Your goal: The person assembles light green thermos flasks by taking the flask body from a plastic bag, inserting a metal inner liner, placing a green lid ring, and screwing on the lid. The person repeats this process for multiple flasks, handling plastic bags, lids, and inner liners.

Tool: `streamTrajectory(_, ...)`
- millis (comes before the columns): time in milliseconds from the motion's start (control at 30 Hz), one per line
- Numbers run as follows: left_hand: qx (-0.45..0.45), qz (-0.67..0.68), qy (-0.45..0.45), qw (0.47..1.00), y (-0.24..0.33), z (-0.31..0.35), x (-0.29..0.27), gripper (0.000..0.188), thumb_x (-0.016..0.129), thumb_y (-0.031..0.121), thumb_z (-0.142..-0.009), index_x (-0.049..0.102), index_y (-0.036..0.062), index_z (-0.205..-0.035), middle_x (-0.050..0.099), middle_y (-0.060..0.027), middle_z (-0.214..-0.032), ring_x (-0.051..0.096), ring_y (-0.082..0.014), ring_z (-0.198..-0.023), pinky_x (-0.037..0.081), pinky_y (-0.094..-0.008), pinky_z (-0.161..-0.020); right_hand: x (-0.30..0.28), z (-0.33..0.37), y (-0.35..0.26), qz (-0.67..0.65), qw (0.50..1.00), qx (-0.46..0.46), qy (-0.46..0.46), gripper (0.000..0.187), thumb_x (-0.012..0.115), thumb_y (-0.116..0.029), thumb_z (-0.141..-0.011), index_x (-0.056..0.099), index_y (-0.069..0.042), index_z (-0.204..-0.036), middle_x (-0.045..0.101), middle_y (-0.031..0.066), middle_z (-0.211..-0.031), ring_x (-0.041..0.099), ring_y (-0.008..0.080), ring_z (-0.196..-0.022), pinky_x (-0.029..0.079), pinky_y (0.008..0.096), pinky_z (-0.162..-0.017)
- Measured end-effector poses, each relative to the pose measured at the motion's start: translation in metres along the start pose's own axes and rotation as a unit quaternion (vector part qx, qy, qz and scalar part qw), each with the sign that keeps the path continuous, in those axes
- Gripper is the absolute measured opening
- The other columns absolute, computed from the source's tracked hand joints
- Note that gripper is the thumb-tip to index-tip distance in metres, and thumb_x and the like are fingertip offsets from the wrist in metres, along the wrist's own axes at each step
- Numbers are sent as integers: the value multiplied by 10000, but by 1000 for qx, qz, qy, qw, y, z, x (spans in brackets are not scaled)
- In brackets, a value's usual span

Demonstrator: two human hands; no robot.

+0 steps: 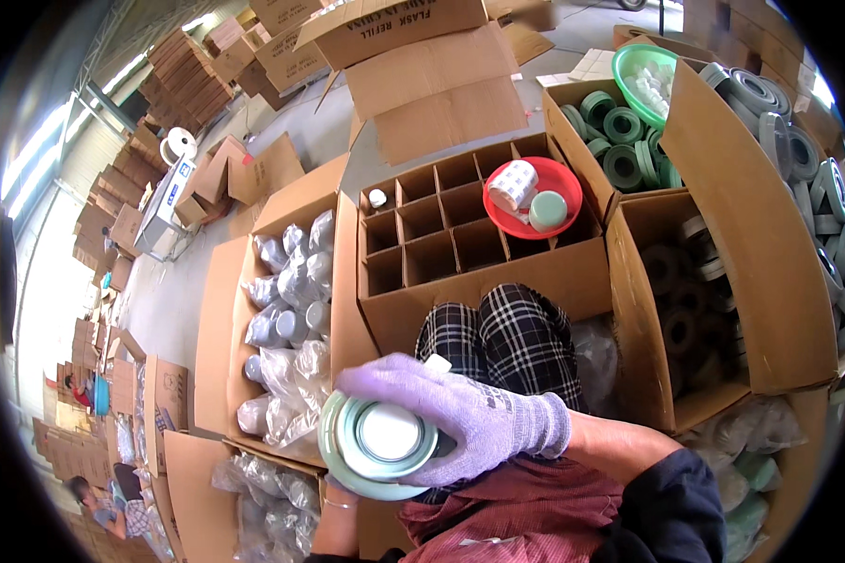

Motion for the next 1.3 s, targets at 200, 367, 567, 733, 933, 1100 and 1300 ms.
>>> streamTrajectory(200, -19, 66, 73, 995, -18, 10, 46, 532, 726, 225, -838, 563, 30, -1306, 647, -141, -1193, 634, -272, -1083, 509, -396, -922, -9, -13, -5, 118, 984, 51, 124, 886, 869, -273, -709, 423, 34, -1410, 534, 173, -1263, 530, 305, -1162, 432, 384, -1003)
streamTrajectory(367, -26, 81, 82, 993, -18, -3, 59, 536, 731, 230, -825, 568, 35, -1297, 647, -143, -1170, 638, -282, -1060, 511, -394, -905, -3, -17, -6, 158, 972, 47, 165, 884, 892, -333, -649, 496, 37, -1348, 544, 173, -1212, 567, 286, -1091, 457, 363, -961)
streamTrajectory(567, 3, 12, 97, 995, 25, -36, 6, 540, 736, 235, -808, 575, 40, -1286, 648, -147, -1143, 642, -294, -1034, 512, -393, -886, 0, 7, 1, 125, 970, 29, 205, 893, 905, -313, -651, 460, -9, -1364, 503, 159, -1271, 497, 307, -1185, 430, 398, -1013)
streamTrajectory(733, 101, -179, 90, 975, 143, -77, -68, 544, 741, 240, -795, 581, 45, -1276, 649, -149, -1121, 645, -304, -1012, 514, -391, -870, 4, 73, 7, 220, 951, 114, 186, 898, 903, -221, -673, 383, 17, -1366, 453, 198, -1346, 482, 360, -1230, 439, 425, -1020)
streamTrajectory(933, 286, -440, -199, 828, 297, -105, 11, 548, 746, 245, -778, 588, 50, -1265, 650, -152, -1094, 649, -315, -985, 515, -390, -850, -6, 129, -17, 315, 851, 419, -40, 558, 787, -306, -790, 537, -6, -1188, 562, 188, -1118, 643, 336, -954, 555, 388, -801)
streamTrajectory(1100, 273, -455, -345, 774, 300, -101, 69, 554, 770, 405, -733, 628, 83, -1160, 642, -92, -945, 663, -297, -814, 540, -371, -700, -122, 96, -8, 448, 852, 270, 33, 206, 691, -279, -840, 608, -90, -850, 586, 108, -820, 632, 307, -802, 532, 413, -702)
streamTrajectory(1300, 304, -368, -382, 791, 245, -124, 77, 559, 734, 464, -777, 642, 62, -1156, 654, -118, -995, 680, -293, -831, 560, -363, -696, -388, 174, 116, 643, 593, 428, 229, 298, 701, -336, -806, 721, -147, -1036, 593, 184, -1112, 596, 377, -1053, 493, 449, -929)
Point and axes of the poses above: each hand's wrist, its own z-axis away from the middle knuckle, its own x-axis out of the palm, y = z × x, the point moved 1 cm from there along -z, towards the middle knuckle
